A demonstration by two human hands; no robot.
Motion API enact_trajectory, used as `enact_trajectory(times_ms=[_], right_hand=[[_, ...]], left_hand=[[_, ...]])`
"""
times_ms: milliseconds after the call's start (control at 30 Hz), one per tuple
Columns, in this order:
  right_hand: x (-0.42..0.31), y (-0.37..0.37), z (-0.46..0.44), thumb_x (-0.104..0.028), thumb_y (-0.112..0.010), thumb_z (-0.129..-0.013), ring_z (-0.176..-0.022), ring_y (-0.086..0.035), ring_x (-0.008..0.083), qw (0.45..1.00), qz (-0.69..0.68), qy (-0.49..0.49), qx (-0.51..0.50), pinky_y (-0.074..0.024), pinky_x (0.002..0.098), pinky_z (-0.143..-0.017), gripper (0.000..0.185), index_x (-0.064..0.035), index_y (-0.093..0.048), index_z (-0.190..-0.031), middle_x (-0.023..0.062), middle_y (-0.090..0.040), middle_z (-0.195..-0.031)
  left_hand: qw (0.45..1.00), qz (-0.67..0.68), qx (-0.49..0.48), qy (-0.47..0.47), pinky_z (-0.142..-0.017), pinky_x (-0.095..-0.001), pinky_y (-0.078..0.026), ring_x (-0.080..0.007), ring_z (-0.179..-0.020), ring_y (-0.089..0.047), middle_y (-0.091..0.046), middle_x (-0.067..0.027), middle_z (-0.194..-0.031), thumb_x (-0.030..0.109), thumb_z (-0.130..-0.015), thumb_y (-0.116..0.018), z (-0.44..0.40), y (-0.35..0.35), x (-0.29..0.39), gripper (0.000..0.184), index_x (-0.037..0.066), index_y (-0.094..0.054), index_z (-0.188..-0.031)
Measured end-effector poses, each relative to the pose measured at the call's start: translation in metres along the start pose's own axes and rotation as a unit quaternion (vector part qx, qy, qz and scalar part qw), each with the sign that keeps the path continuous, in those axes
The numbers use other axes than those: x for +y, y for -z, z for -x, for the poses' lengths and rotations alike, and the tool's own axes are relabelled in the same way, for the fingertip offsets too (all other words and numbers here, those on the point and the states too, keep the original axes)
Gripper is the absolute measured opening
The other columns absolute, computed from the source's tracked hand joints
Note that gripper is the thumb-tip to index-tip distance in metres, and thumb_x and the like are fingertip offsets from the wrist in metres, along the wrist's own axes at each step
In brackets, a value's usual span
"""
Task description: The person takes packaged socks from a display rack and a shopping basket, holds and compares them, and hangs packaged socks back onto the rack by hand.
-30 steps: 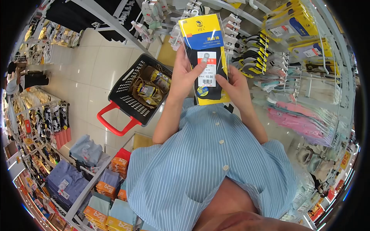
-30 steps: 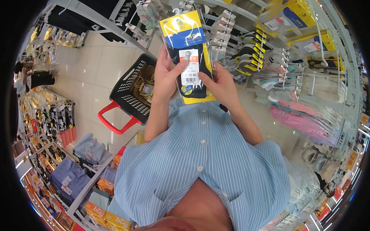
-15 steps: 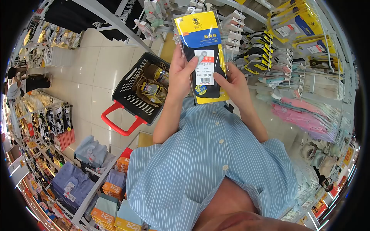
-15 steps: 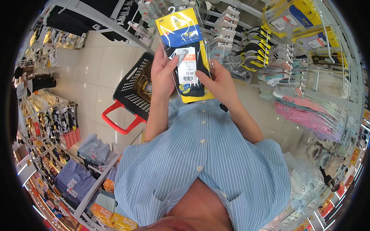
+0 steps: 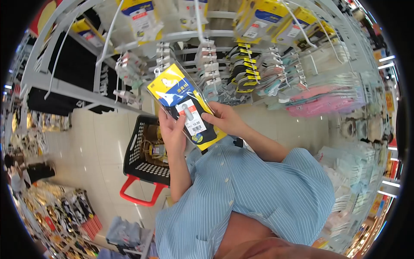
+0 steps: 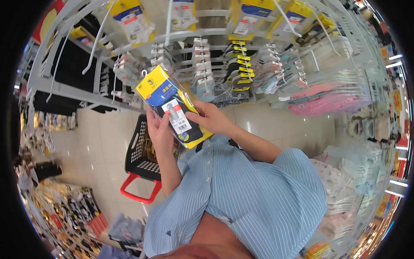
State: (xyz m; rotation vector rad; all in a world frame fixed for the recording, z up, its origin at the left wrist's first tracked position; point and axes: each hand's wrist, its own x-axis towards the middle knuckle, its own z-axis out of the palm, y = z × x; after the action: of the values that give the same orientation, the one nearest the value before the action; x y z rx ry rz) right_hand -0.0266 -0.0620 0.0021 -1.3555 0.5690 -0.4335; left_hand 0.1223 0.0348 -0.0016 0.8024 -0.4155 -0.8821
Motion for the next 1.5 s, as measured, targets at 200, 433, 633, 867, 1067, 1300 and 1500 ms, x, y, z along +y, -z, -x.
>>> enact_trajectory(times_ms=[200, 433, 633, 867, 1067, 1300, 1500], right_hand=[[-0.019, 0.077, 0.010, -0.011, -0.057, -0.092, -0.090, -0.057, 0.0062, 0.962, -0.068, 0.110, 0.239, -0.0467, 0.0224, -0.078, 0.025, -0.0025, -0.056, -0.115, 0.0005, -0.062, -0.101], [-0.045, 0.164, 0.028, -0.014, -0.057, -0.093, -0.093, -0.058, 0.0081, 0.909, -0.066, 0.199, 0.360, -0.0463, 0.0246, -0.080, 0.028, -0.0007, -0.055, -0.117, 0.0035, -0.064, -0.106], [-0.060, 0.223, -0.001, -0.016, -0.057, -0.093, -0.091, -0.059, 0.0074, 0.949, -0.022, 0.184, 0.256, -0.0454, 0.0225, -0.076, 0.029, 0.0008, -0.055, -0.117, 0.0031, -0.065, -0.103], [-0.058, 0.261, -0.030, -0.018, -0.056, -0.093, -0.099, -0.057, 0.0097, 0.975, -0.015, 0.116, 0.187, -0.0438, 0.0249, -0.085, 0.034, -0.0006, -0.054, -0.122, 0.0029, -0.062, -0.111], [-0.053, 0.271, -0.046, -0.029, -0.064, -0.088, -0.088, -0.053, 0.0089, 0.962, 0.139, 0.110, 0.206, -0.0415, 0.0238, -0.078, 0.045, 0.0035, -0.051, -0.117, 0.0031, -0.061, -0.100], [-0.016, 0.264, -0.027, -0.034, -0.067, -0.084, -0.097, -0.060, 0.0221, 0.886, 0.313, 0.121, 0.321, -0.0474, 0.0327, -0.082, 0.066, 0.0087, -0.041, -0.126, 0.0176, -0.061, -0.106], [-0.021, 0.213, 0.025, -0.012, -0.064, -0.086, -0.085, -0.059, 0.0172, 0.864, 0.303, 0.155, 0.371, -0.0473, 0.0293, -0.074, 0.049, 0.0068, -0.043, -0.126, 0.0147, -0.060, -0.102]], left_hand=[[0.999, -0.032, -0.008, 0.038, -0.093, -0.0406, -0.046, -0.0310, -0.112, -0.054, -0.037, -0.0212, -0.140, 0.005, -0.089, -0.054, 0.008, 0.012, -0.012, 0.062, 0.002, -0.023, -0.143], [0.990, -0.099, 0.030, 0.101, -0.087, -0.0361, -0.050, -0.0294, -0.104, -0.058, -0.043, -0.0197, -0.132, 0.004, -0.090, -0.053, 0.027, 0.053, -0.027, 0.049, -0.001, -0.035, -0.135], [0.984, -0.119, 0.058, 0.118, -0.082, -0.0323, -0.051, -0.0259, -0.098, -0.061, -0.046, -0.0159, -0.127, 0.003, -0.089, -0.055, 0.036, 0.052, -0.041, 0.043, 0.000, -0.041, -0.130], [0.980, -0.106, 0.103, 0.137, -0.082, -0.0345, -0.052, -0.0268, -0.097, -0.061, -0.050, -0.0152, -0.123, 0.002, -0.088, -0.056, 0.057, 0.035, -0.066, 0.039, -0.002, -0.045, -0.125], [0.972, -0.094, 0.164, 0.139, -0.082, -0.0352, -0.053, -0.0272, -0.096, -0.062, -0.055, -0.0140, -0.117, 0.005, -0.087, -0.058, 0.076, 0.019, -0.096, 0.035, -0.002, -0.047, -0.120], [0.944, -0.098, 0.274, 0.157, -0.080, -0.0345, -0.053, -0.0251, -0.092, -0.062, -0.054, -0.0147, -0.115, 0.009, -0.085, -0.061, 0.117, 0.025, -0.126, 0.039, -0.003, -0.046, -0.119], [0.896, -0.133, 0.387, 0.175, -0.075, -0.0336, -0.053, -0.0243, -0.088, -0.063, -0.058, -0.0125, -0.106, 0.016, -0.087, -0.062, 0.151, 0.058, -0.145, 0.040, -0.003, -0.047, -0.119]])
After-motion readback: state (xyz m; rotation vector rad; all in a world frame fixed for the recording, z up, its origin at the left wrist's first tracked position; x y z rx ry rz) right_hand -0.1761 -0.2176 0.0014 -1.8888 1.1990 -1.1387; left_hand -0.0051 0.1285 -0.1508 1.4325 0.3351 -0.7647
